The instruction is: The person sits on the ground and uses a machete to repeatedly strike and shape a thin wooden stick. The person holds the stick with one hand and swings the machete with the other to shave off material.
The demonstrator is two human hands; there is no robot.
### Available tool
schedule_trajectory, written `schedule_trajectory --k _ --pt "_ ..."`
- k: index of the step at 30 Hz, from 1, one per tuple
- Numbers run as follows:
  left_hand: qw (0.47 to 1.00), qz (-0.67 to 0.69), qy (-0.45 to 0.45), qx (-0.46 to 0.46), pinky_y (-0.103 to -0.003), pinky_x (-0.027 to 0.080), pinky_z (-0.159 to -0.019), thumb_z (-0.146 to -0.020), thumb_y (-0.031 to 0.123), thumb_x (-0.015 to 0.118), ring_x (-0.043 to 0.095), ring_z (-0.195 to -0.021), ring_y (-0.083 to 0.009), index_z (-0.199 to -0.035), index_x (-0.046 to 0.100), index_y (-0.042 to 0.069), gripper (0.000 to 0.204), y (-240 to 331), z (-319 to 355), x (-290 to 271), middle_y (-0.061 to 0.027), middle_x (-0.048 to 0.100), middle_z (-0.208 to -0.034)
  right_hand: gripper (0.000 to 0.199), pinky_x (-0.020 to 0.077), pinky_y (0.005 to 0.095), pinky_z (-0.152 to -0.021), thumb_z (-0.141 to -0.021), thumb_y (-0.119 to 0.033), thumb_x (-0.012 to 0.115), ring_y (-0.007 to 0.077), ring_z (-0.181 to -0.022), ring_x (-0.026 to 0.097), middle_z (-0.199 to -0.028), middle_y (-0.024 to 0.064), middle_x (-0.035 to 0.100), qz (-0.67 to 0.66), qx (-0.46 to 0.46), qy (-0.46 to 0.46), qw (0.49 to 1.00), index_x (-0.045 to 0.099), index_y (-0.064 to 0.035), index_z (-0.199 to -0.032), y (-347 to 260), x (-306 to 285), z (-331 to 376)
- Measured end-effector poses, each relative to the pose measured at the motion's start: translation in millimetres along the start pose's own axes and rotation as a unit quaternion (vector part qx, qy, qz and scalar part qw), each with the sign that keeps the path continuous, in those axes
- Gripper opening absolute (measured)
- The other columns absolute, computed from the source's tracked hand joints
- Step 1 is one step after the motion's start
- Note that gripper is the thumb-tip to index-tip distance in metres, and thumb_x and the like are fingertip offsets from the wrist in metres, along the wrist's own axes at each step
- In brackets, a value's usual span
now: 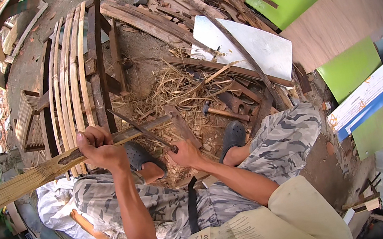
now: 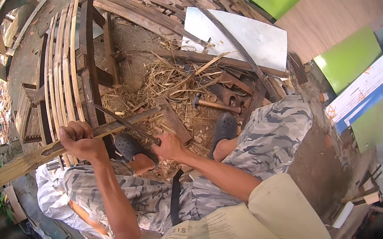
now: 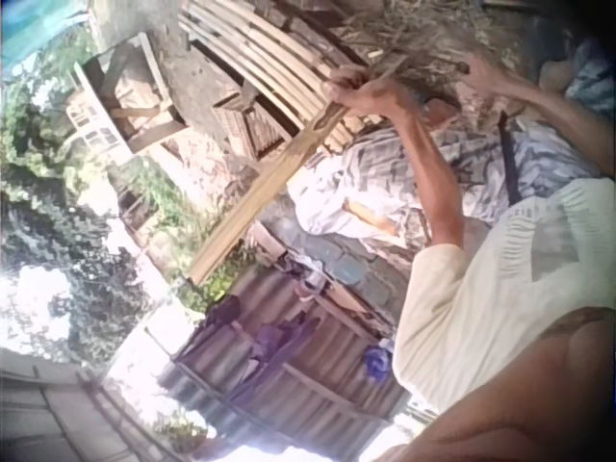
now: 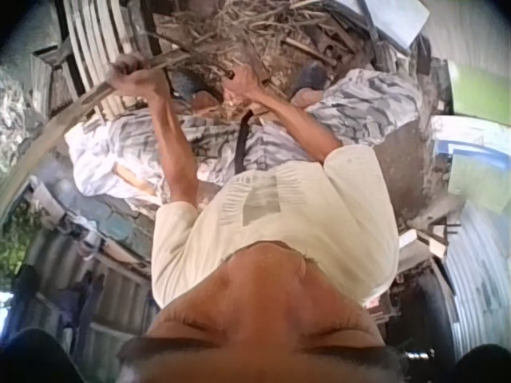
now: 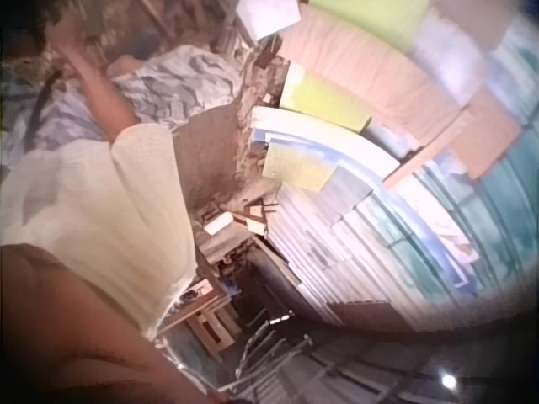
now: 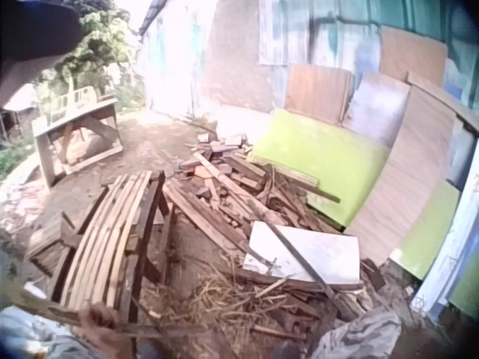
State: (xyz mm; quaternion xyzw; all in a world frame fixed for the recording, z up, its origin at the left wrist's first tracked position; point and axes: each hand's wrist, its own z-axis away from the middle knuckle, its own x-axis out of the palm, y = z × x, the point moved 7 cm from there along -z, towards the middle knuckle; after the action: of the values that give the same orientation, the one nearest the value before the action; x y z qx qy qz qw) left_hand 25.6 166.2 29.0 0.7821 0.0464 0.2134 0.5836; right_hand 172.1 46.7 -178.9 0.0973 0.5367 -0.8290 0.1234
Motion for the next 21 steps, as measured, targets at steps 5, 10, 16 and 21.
schedule_trajectory --k 5,10,16,21 --pt "0.998 -0.013 0.061 -0.005 -0.027 0.016 -0.042 -0.099 0.031 0.032 0.02 -0.046 -0.0099 -0.064 0.02 0.014 0.04 -4 -21 -34 0.0011 0.019 -0.055 0.028 0.0488 0.045 -0.06 -0.083 -0.027 0.062 0.0383 -0.062 0.064 -0.063 0.0225 0.062 0.012 0.019 -0.02 1.0 0.068 0.0008 -0.086 -47 4 17" --pt "1.0 0.014 0.028 0.004 -0.027 0.015 -0.042 -0.097 0.028 0.034 0.019 -0.045 -0.0098 -0.064 0.021 0.016 0.038 5 -7 -14 0.0015 0.02 -0.055 0.034 0.0525 0.0479 -0.067 -0.081 -0.028 0.063 0.0436 -0.069 0.066 -0.068 0.0267 0.063 0.05 0.036 0.006 0.998 0.068 0.0009 -0.098 -1 9 12" --pt "0.999 -0.002 0.037 -0.008 -0.027 0.015 -0.043 -0.098 0.031 0.034 0.019 -0.046 -0.01 -0.064 0.02 0.015 0.04 2 -5 -21 0.001 0.019 -0.055 0.034 0.0525 0.0485 -0.07 -0.082 -0.028 0.063 0.0423 -0.074 0.067 -0.072 0.0277 0.065 0.068 0.001 -0.028 0.997 0.069 0.0034 -0.094 -74 -8 36" --pt "0.999 -0.009 0.04 0.007 -0.027 0.015 -0.042 -0.098 0.031 0.033 0.019 -0.045 -0.0101 -0.064 0.019 0.015 0.04 3 -7 -16 0.0009 0.019 -0.055 0.035 0.0522 0.0491 -0.07 -0.082 -0.027 0.063 0.0446 -0.075 0.066 -0.073 0.0278 0.065 0.047 0.092 -0.02 0.994 0.066 0.0072 -0.086 -2 -8 2"
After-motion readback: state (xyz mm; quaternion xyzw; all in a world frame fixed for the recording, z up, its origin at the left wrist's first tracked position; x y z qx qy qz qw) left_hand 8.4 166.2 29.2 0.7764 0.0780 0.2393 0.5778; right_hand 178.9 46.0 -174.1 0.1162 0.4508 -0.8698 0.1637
